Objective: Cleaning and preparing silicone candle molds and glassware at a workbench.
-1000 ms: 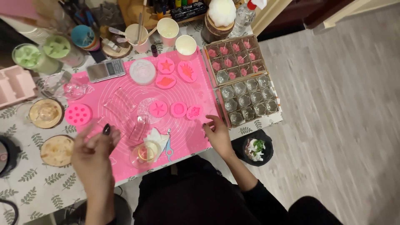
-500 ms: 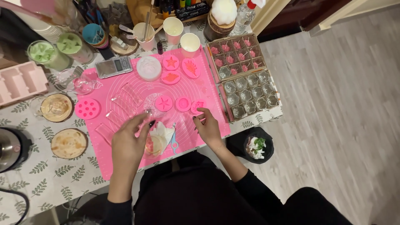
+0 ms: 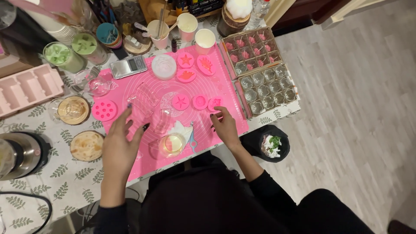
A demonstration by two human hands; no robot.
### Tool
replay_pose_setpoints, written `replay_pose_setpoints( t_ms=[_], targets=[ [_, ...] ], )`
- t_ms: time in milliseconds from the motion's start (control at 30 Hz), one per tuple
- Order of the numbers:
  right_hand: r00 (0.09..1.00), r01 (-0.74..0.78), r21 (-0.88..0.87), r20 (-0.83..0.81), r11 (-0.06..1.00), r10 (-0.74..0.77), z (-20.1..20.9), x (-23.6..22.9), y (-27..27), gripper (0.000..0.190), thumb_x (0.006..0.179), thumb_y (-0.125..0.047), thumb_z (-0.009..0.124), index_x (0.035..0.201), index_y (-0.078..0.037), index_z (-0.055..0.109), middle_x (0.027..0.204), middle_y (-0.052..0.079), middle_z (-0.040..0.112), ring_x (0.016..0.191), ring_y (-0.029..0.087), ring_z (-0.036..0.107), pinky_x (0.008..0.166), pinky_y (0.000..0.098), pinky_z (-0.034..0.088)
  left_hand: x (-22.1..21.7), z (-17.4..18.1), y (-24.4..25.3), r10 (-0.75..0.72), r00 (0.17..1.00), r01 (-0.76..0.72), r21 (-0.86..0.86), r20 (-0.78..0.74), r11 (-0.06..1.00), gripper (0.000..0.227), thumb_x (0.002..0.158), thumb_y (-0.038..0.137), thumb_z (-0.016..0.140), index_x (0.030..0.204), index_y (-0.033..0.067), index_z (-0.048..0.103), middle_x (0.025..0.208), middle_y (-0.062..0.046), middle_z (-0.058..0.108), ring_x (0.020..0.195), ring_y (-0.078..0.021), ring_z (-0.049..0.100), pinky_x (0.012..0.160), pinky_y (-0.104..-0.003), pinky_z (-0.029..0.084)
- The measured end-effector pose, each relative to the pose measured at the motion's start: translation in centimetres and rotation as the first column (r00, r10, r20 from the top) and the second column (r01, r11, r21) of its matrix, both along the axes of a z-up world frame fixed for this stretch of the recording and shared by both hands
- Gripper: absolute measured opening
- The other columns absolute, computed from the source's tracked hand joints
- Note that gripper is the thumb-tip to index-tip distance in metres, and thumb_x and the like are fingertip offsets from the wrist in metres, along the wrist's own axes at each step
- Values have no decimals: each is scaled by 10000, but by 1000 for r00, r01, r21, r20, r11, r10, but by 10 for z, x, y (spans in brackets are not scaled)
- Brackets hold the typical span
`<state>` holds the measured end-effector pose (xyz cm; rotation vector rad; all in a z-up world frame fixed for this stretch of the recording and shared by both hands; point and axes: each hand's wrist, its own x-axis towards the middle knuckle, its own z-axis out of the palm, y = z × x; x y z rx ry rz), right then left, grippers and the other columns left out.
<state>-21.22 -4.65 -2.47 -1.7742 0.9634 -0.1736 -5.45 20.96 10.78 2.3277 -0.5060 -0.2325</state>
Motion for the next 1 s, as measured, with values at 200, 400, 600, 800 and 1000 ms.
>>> replay_pose_setpoints(
  t_ms=[200, 400, 600, 800, 1000],
  targets=[
    [997, 73, 16, -11, 997, -73, 7, -3, 14, 380, 932, -166, 636, 1281, -25, 591, 924, 104, 720, 675, 159, 725, 575, 298, 563, 9, -21, 7, 25, 966, -31, -21, -256, 999, 216, 1021, 195, 632, 1039, 40, 781, 783, -72, 774, 678, -210, 759, 672, -325, 575],
    [990, 134, 57, -45, 989, -131, 8, -2, 26, 342, 934, -176, 647, 1247, -41, 624, 948, 99, 711, 697, 146, 723, 579, 293, 574, 15, -21, 7, -153, 987, 142, -155, -58, 978, 297, 1009, 221, 587, 1080, -16, 751, 810, -149, 740, 630, -253, 709, 582, -344, 525],
    [986, 144, 150, -108, 978, -129, -7, 1, 30, 298, 988, -224, 613, 1215, -35, 646, 932, 112, 727, 685, 166, 713, 582, 297, 561, 24, -28, 28, -123, 964, 152, 111, -234, 982, 381, 1040, 295, 552, 1296, 43, 679, 1116, -205, 739, 1000, -347, 703, 889, -412, 532],
    [979, -134, -5, -155, 991, 131, 9, 6, 43, 397, 890, -74, 557, 1275, -76, 654, 1022, 118, 726, 824, 229, 713, 737, 348, 573, 16, -45, 56, -202, 976, 196, -83, -78, 977, 475, 948, 208, 636, 1386, 33, 578, 1321, -218, 650, 1212, -394, 616, 1003, -453, 475],
    [770, -583, -461, -52, 669, 636, 45, -3, 84, 826, 673, -273, 793, 1419, -71, 500, 1370, 204, 495, 1285, 389, 445, 1102, 514, 372, 8, -59, 74, -15, 1000, 12, -125, -24, 992, 439, 986, 79, 568, 1416, -8, 551, 1326, -213, 664, 1231, -365, 637, 1041, -438, 476]
  ],
)
